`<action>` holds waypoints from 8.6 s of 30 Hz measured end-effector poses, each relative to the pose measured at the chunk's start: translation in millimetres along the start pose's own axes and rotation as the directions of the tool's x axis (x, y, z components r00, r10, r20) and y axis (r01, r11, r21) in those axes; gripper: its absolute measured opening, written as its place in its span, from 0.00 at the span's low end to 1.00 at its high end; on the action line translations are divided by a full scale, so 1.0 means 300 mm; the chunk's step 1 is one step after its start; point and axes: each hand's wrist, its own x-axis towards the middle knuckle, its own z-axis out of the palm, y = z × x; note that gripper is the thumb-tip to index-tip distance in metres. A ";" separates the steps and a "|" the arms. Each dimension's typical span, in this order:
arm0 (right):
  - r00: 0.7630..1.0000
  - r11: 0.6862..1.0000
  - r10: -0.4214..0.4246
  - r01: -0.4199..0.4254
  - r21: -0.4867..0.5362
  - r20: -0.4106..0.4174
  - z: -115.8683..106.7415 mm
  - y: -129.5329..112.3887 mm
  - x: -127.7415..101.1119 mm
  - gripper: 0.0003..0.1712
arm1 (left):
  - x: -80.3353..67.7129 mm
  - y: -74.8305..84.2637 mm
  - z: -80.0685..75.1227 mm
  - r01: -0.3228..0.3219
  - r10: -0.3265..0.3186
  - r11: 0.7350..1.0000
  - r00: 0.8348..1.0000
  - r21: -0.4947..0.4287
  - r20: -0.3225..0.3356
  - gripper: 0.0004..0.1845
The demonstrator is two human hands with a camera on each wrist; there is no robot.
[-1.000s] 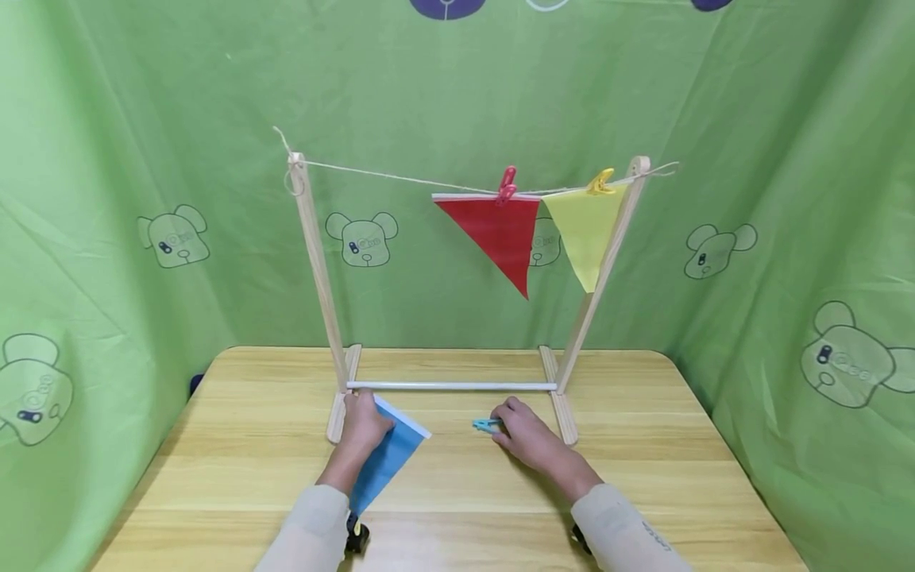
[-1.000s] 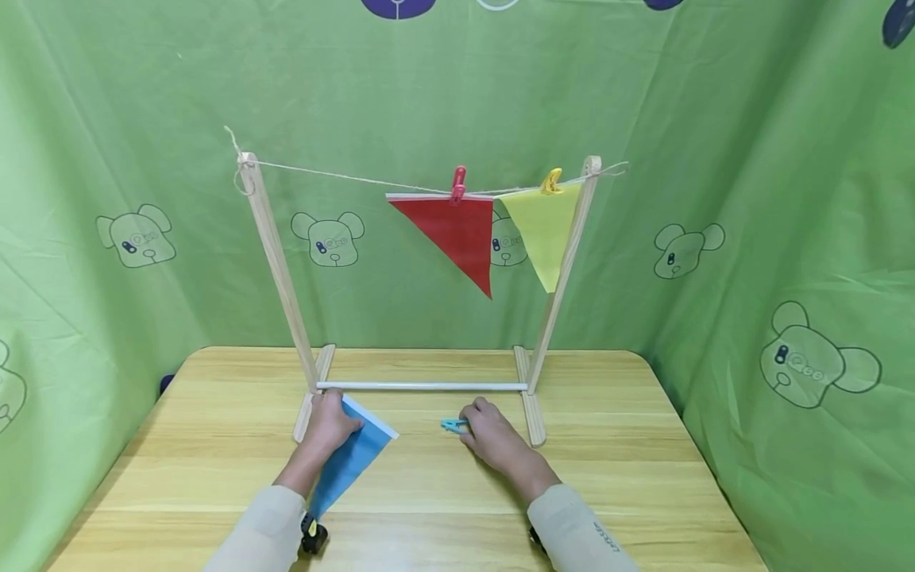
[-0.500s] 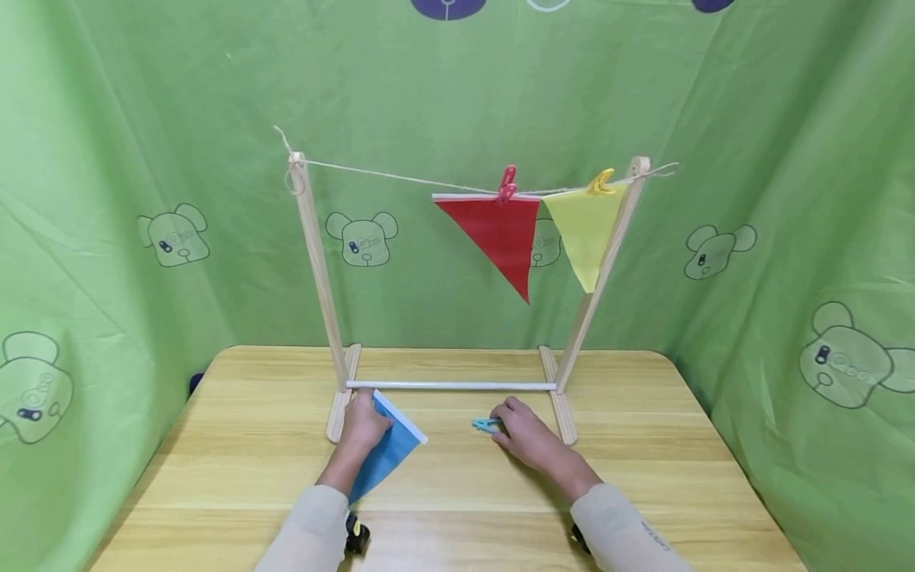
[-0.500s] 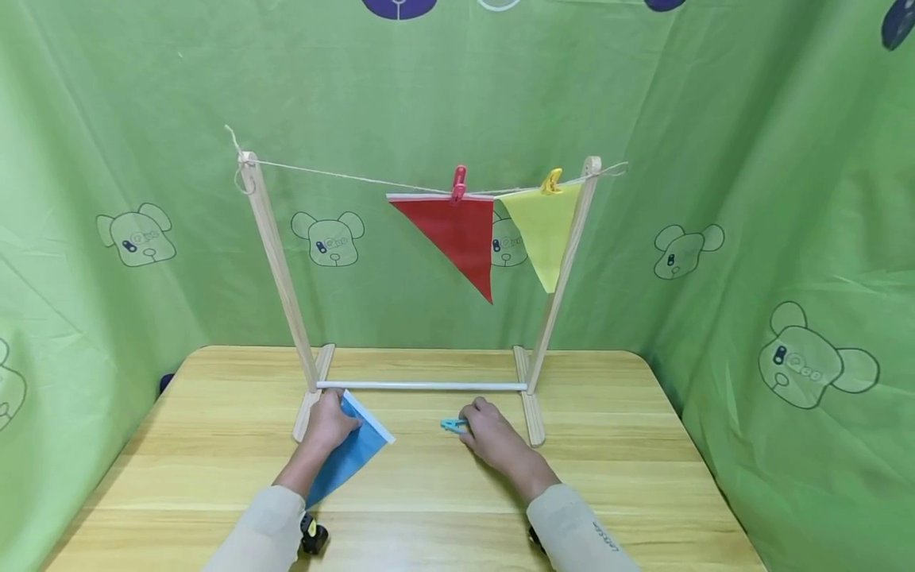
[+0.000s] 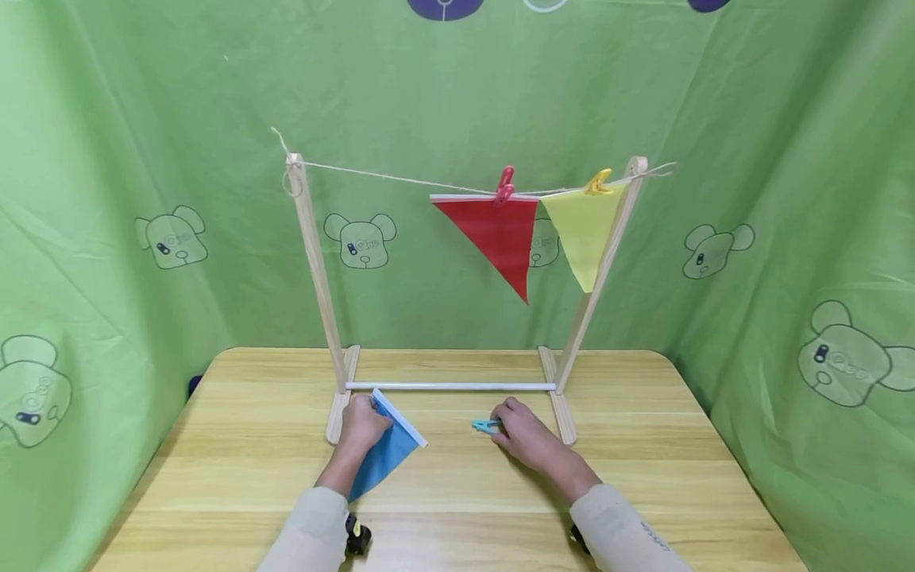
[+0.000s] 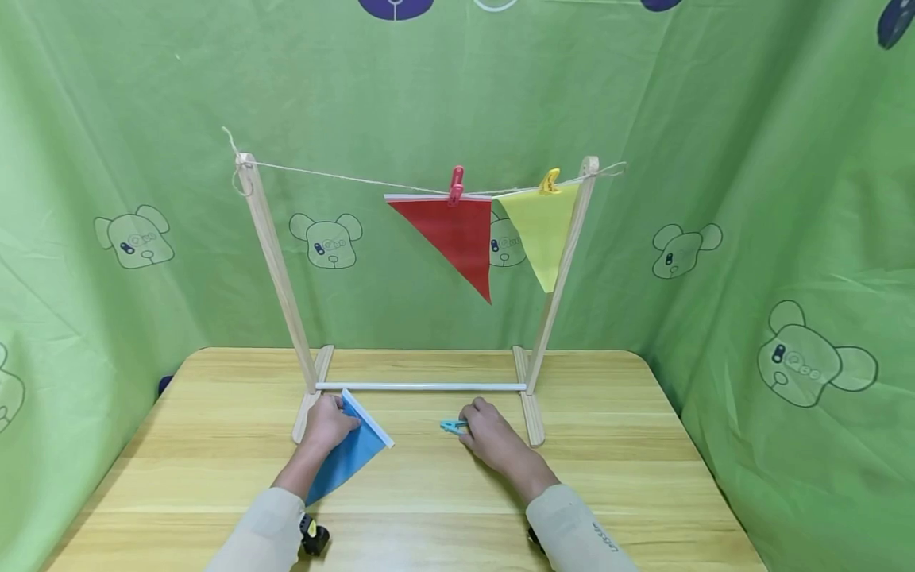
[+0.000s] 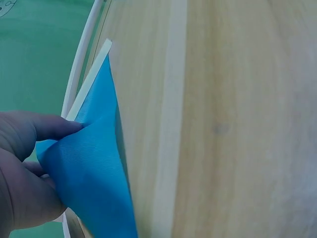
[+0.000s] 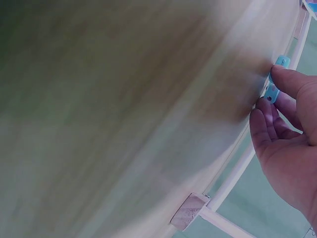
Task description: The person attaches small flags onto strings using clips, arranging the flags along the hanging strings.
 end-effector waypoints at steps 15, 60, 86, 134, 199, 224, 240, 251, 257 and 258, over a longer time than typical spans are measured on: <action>0.998 0.998 0.058 -0.058 0.037 0.018 -0.001 -0.004 0.003 0.13 | -0.006 -0.002 0.001 0.001 0.003 0.995 0.999 -0.101 0.040 0.12; 0.991 0.961 0.121 -0.102 0.258 -0.057 -0.039 0.002 -0.012 0.11 | -0.005 0.006 0.001 -0.032 0.052 0.918 0.998 -0.395 0.040 0.09; 0.978 0.928 0.164 -0.107 0.357 -0.132 -0.104 -0.003 -0.021 0.17 | -0.020 0.046 -0.034 -0.044 0.068 0.885 0.997 -0.464 0.036 0.08; 0.964 0.944 0.061 0.028 0.327 -0.260 -0.270 -0.071 -0.002 0.17 | -0.052 0.164 -0.129 -0.045 0.066 0.853 0.998 -0.520 0.021 0.10; 0.897 0.965 -0.162 0.231 0.123 -0.412 -0.596 -0.208 0.125 0.19 | -0.018 0.373 -0.262 -0.200 0.181 0.742 0.979 -0.639 -0.096 0.13; 0.836 0.953 -0.252 0.302 0.024 -0.487 -0.738 -0.286 0.188 0.20 | 0.003 0.482 -0.324 -0.263 0.207 0.643 0.964 -0.719 -0.168 0.14; 0.812 0.936 -0.307 0.352 -0.004 -0.496 -0.799 -0.352 0.235 0.20 | 0.028 0.554 -0.384 -0.275 0.187 0.587 0.961 -0.761 -0.203 0.16; 0.747 0.912 -0.352 0.408 -0.029 -0.564 -0.835 -0.395 0.264 0.21 | 0.033 0.602 -0.421 -0.296 0.177 0.554 0.955 -0.778 -0.237 0.15; 0.684 0.891 -0.392 0.449 -0.068 -0.615 -0.859 -0.408 0.282 0.21 | 0.041 0.628 -0.441 -0.321 0.193 0.525 0.947 -0.788 -0.258 0.16; 0.677 0.888 -0.396 0.454 -0.073 -0.621 -0.864 -0.411 0.284 0.21 | 0.043 0.631 -0.443 -0.321 0.193 0.519 0.947 -0.792 -0.257 0.15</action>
